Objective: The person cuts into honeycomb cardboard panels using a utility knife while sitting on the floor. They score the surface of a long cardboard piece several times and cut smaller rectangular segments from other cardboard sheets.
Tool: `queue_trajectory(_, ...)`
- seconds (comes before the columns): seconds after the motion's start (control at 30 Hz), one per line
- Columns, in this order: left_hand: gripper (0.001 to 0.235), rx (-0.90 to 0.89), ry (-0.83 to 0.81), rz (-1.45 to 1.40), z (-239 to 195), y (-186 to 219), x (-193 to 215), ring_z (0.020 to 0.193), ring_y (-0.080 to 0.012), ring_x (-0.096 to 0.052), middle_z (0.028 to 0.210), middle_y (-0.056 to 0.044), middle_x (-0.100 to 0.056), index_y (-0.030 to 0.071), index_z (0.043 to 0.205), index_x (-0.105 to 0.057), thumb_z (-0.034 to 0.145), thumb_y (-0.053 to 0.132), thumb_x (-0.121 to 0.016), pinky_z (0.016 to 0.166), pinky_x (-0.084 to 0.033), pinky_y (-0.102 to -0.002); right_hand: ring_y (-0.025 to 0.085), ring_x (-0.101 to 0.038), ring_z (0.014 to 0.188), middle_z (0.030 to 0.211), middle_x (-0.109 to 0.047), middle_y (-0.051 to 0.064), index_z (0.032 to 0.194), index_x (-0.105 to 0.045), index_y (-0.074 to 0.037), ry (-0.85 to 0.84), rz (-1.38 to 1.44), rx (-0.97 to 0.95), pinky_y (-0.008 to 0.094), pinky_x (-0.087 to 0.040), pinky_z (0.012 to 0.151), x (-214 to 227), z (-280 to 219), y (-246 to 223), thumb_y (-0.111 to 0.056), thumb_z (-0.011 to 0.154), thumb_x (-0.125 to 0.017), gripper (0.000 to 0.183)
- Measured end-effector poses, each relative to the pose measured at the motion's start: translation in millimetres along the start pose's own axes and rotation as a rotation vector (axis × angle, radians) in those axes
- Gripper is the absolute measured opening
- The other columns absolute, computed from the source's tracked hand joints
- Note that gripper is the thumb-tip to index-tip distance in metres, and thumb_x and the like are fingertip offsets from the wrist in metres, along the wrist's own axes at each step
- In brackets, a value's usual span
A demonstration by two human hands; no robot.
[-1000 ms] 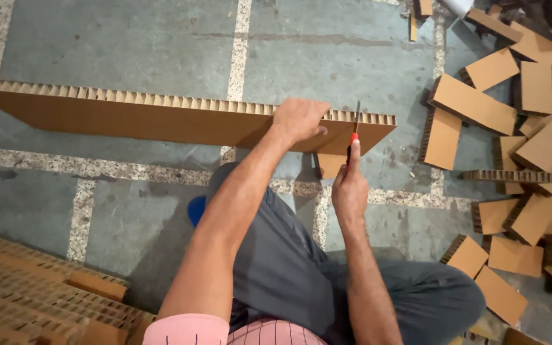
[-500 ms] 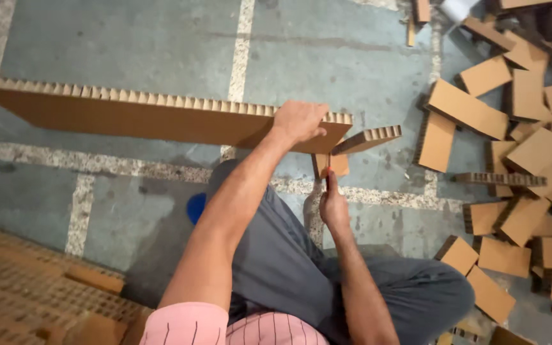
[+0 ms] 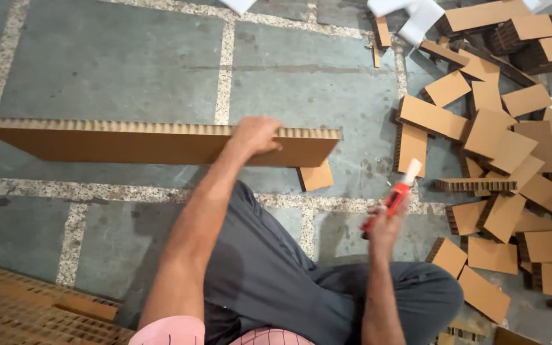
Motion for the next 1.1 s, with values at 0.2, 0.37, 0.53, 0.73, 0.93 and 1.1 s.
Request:
queue_trajectory(0.2,0.046,-0.038,0.06,0.013,34.7,61.0,-17.3,0.089,-0.0371,-0.073,0.093,-0.014,-0.074,0.014,0.105,-0.068,0.077,0.047,-0.084,0.071,-0.058,-0.051,0.026,-0.063,0.059,0.122,-0.064,0.022,0.166,-0.019,-0.029,-0.172,-0.454,0.452,0.04,-0.053,0.052,-109.7,-38.6,-71.7,0.0,0.1,-0.047,0.077)
queue_trajectory(0.37,0.046,-0.084,0.141,0.006,31.2,61.5,-19.9,0.087,-0.0362,-0.073,0.09,-0.013,-0.075,0.014,0.102,-0.068,0.075,0.047,-0.085,0.07,-0.057,-0.051,0.044,-0.065,0.07,0.089,-0.07,0.027,0.166,-0.023,-0.023,-0.191,-0.735,0.487,0.052,-0.048,0.062,-143.3,-40.2,-68.4,-0.008,0.105,-0.052,0.07)
queue_trajectory(0.53,0.046,-0.097,0.179,0.001,39.8,58.0,-18.9,0.085,-0.0349,-0.074,0.089,-0.011,-0.075,0.013,0.099,-0.067,0.073,0.046,-0.085,0.067,-0.057,-0.05,0.044,-0.066,0.066,0.091,-0.07,0.027,0.165,-0.025,-0.022,-0.2,-0.704,0.514,0.053,-0.048,0.059,-149.9,-33.5,-67.2,-0.007,0.103,-0.05,0.068)
queue_trajectory(0.73,0.045,-0.088,0.152,0.001,38.3,59.6,-17.3,0.085,-0.0344,-0.074,0.089,-0.012,-0.075,0.014,0.1,-0.068,0.073,0.046,-0.085,0.067,-0.058,-0.048,0.045,-0.066,0.067,0.082,-0.068,0.027,0.165,-0.024,-0.021,-0.202,-0.783,0.503,0.054,-0.047,0.059,-157.5,-27.8,-75.5,-0.009,0.105,-0.052,0.067)
queue_trajectory(0.93,0.045,-0.074,0.12,0.019,38.4,58.7,-15.7,0.082,-0.035,-0.074,0.086,-0.013,-0.075,0.014,0.103,-0.068,0.076,0.045,-0.085,0.065,-0.058,-0.048,0.049,-0.062,0.064,0.074,-0.066,0.029,0.166,-0.021,-0.022,-0.222,-0.856,0.382,0.057,-0.043,0.057,-164.4,-0.3,-48.1,-0.012,0.106,-0.051,0.068)
queue_trajectory(1.1,0.045,-0.103,0.156,-0.02,36.3,61.3,-14.1,0.083,-0.036,-0.073,0.085,-0.012,-0.075,0.014,0.103,-0.068,0.074,0.044,-0.085,0.065,-0.057,-0.05,0.048,-0.063,0.062,0.072,-0.064,0.029,0.166,-0.019,-0.022,-0.331,-0.83,0.349,0.057,-0.044,0.056,-158.4,-15.9,22.3,-0.007,0.1,-0.049,0.073)
Point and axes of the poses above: each hand's wrist, its own z-axis towards the middle knuckle, its own x-axis out of the back of the hand, y = z × x, the point moved 8 cm from there along z, towards the middle knuckle
